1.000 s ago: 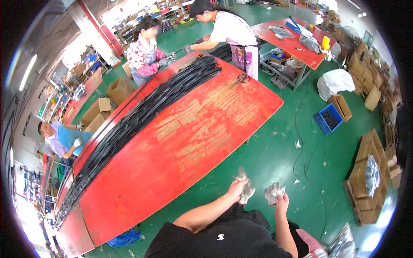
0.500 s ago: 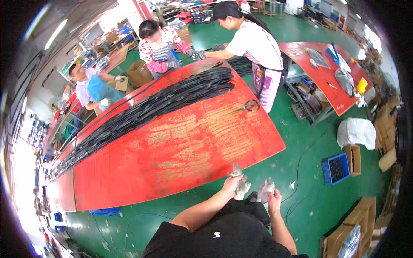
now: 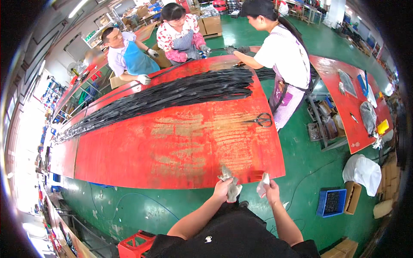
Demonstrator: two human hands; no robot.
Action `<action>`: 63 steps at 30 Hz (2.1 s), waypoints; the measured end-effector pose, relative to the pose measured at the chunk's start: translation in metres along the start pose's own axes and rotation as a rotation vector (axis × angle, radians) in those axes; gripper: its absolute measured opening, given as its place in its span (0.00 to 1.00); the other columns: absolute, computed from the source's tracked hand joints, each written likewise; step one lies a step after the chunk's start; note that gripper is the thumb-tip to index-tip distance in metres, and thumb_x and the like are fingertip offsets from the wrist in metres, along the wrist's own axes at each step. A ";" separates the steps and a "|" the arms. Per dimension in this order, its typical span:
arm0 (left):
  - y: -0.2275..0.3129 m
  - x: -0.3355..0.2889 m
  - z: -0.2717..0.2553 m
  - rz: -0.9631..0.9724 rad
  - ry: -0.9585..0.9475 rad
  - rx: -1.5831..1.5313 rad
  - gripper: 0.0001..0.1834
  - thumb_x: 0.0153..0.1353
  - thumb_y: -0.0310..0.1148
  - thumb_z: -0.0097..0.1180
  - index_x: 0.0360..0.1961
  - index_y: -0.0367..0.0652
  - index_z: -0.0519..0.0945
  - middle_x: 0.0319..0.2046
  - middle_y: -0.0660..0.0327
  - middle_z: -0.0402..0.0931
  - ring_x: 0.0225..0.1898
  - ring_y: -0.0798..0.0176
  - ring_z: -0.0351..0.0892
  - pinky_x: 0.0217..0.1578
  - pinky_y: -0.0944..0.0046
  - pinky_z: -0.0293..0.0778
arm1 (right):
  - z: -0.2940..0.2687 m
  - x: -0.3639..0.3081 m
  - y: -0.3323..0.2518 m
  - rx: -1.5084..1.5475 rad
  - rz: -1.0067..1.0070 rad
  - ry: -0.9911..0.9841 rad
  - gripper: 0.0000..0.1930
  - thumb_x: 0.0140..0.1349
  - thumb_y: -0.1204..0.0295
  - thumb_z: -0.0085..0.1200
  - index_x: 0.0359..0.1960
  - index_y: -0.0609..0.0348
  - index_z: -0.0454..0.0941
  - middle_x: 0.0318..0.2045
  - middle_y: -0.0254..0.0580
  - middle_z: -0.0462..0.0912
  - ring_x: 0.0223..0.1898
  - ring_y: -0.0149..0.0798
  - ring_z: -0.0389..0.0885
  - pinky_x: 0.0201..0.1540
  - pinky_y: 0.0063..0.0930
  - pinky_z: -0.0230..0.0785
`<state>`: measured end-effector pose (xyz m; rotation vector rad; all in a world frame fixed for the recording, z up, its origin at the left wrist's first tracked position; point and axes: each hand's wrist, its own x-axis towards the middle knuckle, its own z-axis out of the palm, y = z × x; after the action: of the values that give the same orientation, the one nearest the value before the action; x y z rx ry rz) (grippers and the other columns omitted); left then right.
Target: Put on protective white gloves in a workshop setting.
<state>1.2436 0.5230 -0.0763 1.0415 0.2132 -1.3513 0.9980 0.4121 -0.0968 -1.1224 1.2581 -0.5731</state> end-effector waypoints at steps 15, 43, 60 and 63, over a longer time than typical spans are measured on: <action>0.074 0.148 0.036 -0.096 0.028 0.036 0.12 0.70 0.32 0.55 0.52 0.39 0.77 0.42 0.56 0.83 0.40 0.50 0.86 0.38 0.44 0.84 | 0.051 0.101 -0.058 -0.157 0.052 -0.017 0.15 0.62 0.73 0.54 0.48 0.68 0.81 0.36 0.43 0.85 0.40 0.35 0.83 0.45 0.33 0.75; 0.105 0.211 0.005 -0.233 0.168 -0.047 0.11 0.72 0.34 0.53 0.50 0.41 0.77 0.40 0.56 0.82 0.41 0.50 0.86 0.38 0.42 0.85 | 0.094 0.169 -0.092 -0.526 0.134 -0.220 0.15 0.58 0.69 0.57 0.43 0.66 0.81 0.32 0.48 0.83 0.37 0.40 0.83 0.41 0.35 0.73; 0.102 0.226 -0.011 -0.288 0.143 -0.086 0.10 0.69 0.35 0.59 0.47 0.45 0.75 0.37 0.56 0.82 0.33 0.48 0.85 0.25 0.37 0.81 | 0.103 0.176 -0.083 -0.525 0.116 -0.273 0.19 0.58 0.69 0.55 0.51 0.64 0.79 0.32 0.46 0.84 0.35 0.37 0.82 0.41 0.33 0.73; 0.103 0.226 -0.010 -0.285 0.148 -0.080 0.10 0.69 0.35 0.59 0.47 0.45 0.76 0.36 0.56 0.82 0.33 0.48 0.85 0.26 0.37 0.81 | 0.102 0.180 -0.071 -0.524 0.115 -0.275 0.20 0.59 0.69 0.55 0.52 0.63 0.79 0.33 0.46 0.84 0.36 0.37 0.83 0.42 0.33 0.73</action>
<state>1.3982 0.3605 -0.1831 1.0731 0.5385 -1.5071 1.1578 0.2653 -0.1221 -1.4904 1.2517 0.0110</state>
